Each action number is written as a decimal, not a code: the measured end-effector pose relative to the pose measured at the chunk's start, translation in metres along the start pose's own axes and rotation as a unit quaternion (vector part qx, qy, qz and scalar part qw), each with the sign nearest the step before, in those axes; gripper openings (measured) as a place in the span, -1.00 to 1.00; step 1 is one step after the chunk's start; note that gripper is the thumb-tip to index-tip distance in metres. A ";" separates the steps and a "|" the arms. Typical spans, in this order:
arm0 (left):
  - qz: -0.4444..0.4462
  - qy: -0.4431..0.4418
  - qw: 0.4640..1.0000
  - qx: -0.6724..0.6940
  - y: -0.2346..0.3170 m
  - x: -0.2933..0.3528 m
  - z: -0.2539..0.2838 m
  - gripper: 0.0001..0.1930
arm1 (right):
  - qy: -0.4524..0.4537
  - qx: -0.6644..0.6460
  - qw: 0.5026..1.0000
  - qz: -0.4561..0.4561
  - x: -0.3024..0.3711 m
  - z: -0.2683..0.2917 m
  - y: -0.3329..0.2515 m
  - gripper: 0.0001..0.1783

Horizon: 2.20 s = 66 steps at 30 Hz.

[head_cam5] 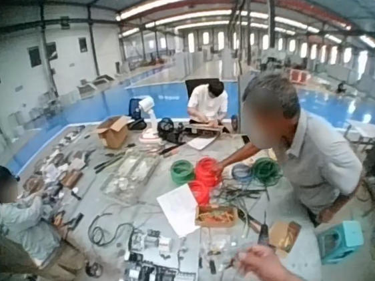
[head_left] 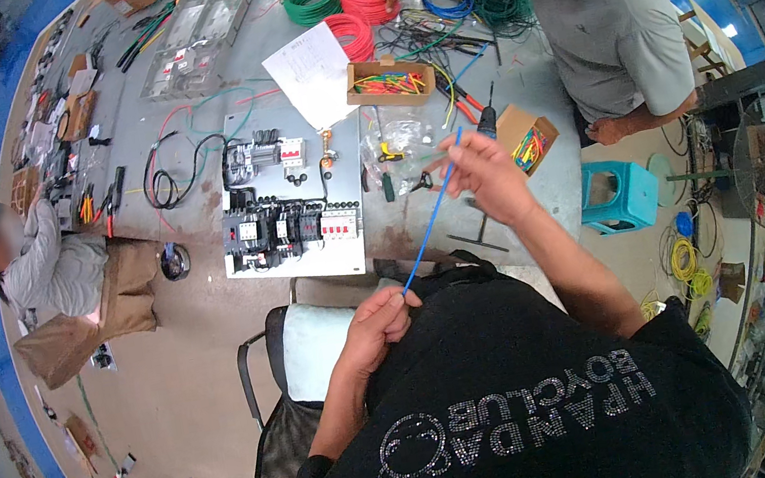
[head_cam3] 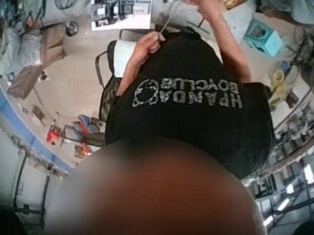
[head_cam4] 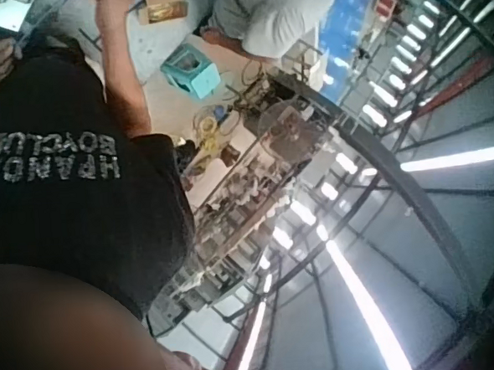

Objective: The person strips the ends of blue and red wires using a wire stripper and pliers, then inserts the stripped wires into terminals on an electrical panel. The person handles multiple colored wires and tools on a cluttered workbench.

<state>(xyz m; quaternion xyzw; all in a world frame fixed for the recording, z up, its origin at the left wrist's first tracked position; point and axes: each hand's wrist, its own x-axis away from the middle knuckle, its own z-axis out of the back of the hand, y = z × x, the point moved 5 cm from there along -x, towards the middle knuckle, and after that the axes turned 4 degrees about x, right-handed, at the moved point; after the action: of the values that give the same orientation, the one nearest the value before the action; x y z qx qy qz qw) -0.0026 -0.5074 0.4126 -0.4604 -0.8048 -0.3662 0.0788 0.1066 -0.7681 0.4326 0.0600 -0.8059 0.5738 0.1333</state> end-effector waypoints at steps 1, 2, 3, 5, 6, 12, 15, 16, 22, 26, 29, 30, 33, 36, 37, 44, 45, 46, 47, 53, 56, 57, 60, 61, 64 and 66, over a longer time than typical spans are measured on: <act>0.002 0.002 1.000 0.005 0.001 0.001 -0.001 -0.72 | -0.008 -0.005 1.000 0.001 -0.003 0.001 -0.001 -0.73; 0.003 0.004 1.000 0.011 0.001 0.002 -0.001 -0.72 | -0.017 -0.010 1.000 0.002 -0.005 0.001 -0.002 -0.73; -0.001 0.005 1.000 0.012 0.001 0.001 -0.004 -0.71 | -0.024 -0.013 1.000 0.005 -0.006 0.001 -0.004 -0.74; -0.010 0.007 1.000 0.016 0.000 -0.001 -0.009 -0.71 | -0.024 -0.031 0.999 0.011 -0.009 0.002 -0.005 -0.74; -0.007 0.011 1.000 0.024 -0.001 0.000 -0.009 -0.72 | -0.025 -0.040 0.999 0.013 -0.009 0.001 -0.005 -0.75; -0.014 0.019 0.999 0.028 -0.009 0.000 -0.009 -0.73 | 0.016 -0.011 1.000 0.025 -0.006 0.007 -0.001 -0.76; -0.011 0.006 0.998 0.054 -0.014 0.000 -0.007 -0.73 | 0.022 -0.009 1.000 0.011 -0.008 0.010 0.006 -0.75; -0.011 0.005 0.998 0.056 -0.014 0.000 -0.007 -0.73 | 0.012 -0.018 1.000 0.001 -0.009 0.011 0.007 -0.75; -0.002 0.002 0.999 0.042 -0.013 0.000 -0.009 -0.73 | -0.029 -0.028 0.999 -0.003 -0.011 0.013 -0.007 -0.72; -0.001 0.007 1.000 0.023 -0.012 -0.002 -0.011 -0.71 | 0.020 -0.012 1.000 0.009 -0.008 0.017 -0.004 -0.71; -0.003 0.025 0.999 0.028 -0.014 -0.004 -0.012 -0.70 | 0.048 0.002 0.998 0.040 -0.007 0.017 0.000 -0.72; -0.005 0.029 0.999 0.032 -0.013 -0.005 -0.012 -0.70 | 0.058 0.009 0.997 0.042 -0.007 0.017 0.001 -0.72; -0.009 0.024 0.999 0.025 -0.016 -0.005 -0.009 -0.70 | 0.068 0.014 0.997 0.038 -0.007 0.018 0.002 -0.71; -0.014 0.016 1.000 0.015 -0.012 -0.002 -0.011 -0.71 | 0.027 -0.016 0.999 0.011 -0.007 0.018 -0.001 -0.69; -0.014 0.012 1.000 0.017 -0.011 -0.002 -0.011 -0.71 | 0.002 -0.030 1.000 0.002 -0.006 0.016 -0.003 -0.68; -0.006 -0.007 1.000 0.014 -0.005 0.000 -0.013 -0.71 | -0.135 -0.017 0.987 -0.081 0.032 -0.030 0.022 -0.68; -0.004 -0.005 1.000 0.012 -0.005 0.002 -0.013 -0.71 | -0.125 -0.003 0.989 -0.076 0.033 -0.030 0.026 -0.68; -0.005 0.009 1.000 0.012 -0.005 0.004 -0.012 -0.71 | -0.114 -0.003 0.991 -0.067 0.033 -0.028 0.027 -0.69; -0.006 0.023 1.000 0.012 -0.006 0.006 -0.010 -0.71 | -0.104 -0.003 0.993 -0.059 0.031 -0.023 0.027 -0.69; 0.019 0.006 1.000 0.019 -0.010 0.008 0.000 -0.73 | -0.085 0.003 0.996 -0.039 0.025 -0.015 0.018 -0.73; 0.012 0.014 0.999 0.031 -0.017 0.007 0.007 -0.73 | -0.082 0.012 0.996 -0.037 0.025 -0.018 0.025 -0.73; 0.006 0.019 0.999 0.033 -0.017 0.007 0.007 -0.73 | -0.079 0.011 0.996 -0.043 0.025 -0.017 0.027 -0.73; -0.006 0.041 0.999 0.026 -0.014 0.008 0.004 -0.73 | -0.080 0.006 0.995 -0.056 0.027 -0.019 0.032 -0.72; -0.014 0.040 0.999 0.022 -0.012 0.007 0.002 -0.73 | -0.082 0.004 0.995 -0.059 0.028 -0.022 0.034 -0.72; -0.035 0.035 0.999 0.009 -0.009 0.002 -0.002 -0.72 | -0.171 0.062 0.976 -0.122 0.042 -0.048 0.049 -0.72; -0.045 0.032 0.998 -0.002 -0.005 -0.004 -0.003 -0.71 | -0.183 0.064 0.970 -0.150 0.050 -0.059 0.059 -0.75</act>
<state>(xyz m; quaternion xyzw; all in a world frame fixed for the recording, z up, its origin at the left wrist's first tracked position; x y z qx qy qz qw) -0.0048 -0.5139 0.4102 -0.4122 -0.8212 -0.3849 0.0869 0.0522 -0.6895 0.4112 0.2925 -0.7599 0.5770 0.0642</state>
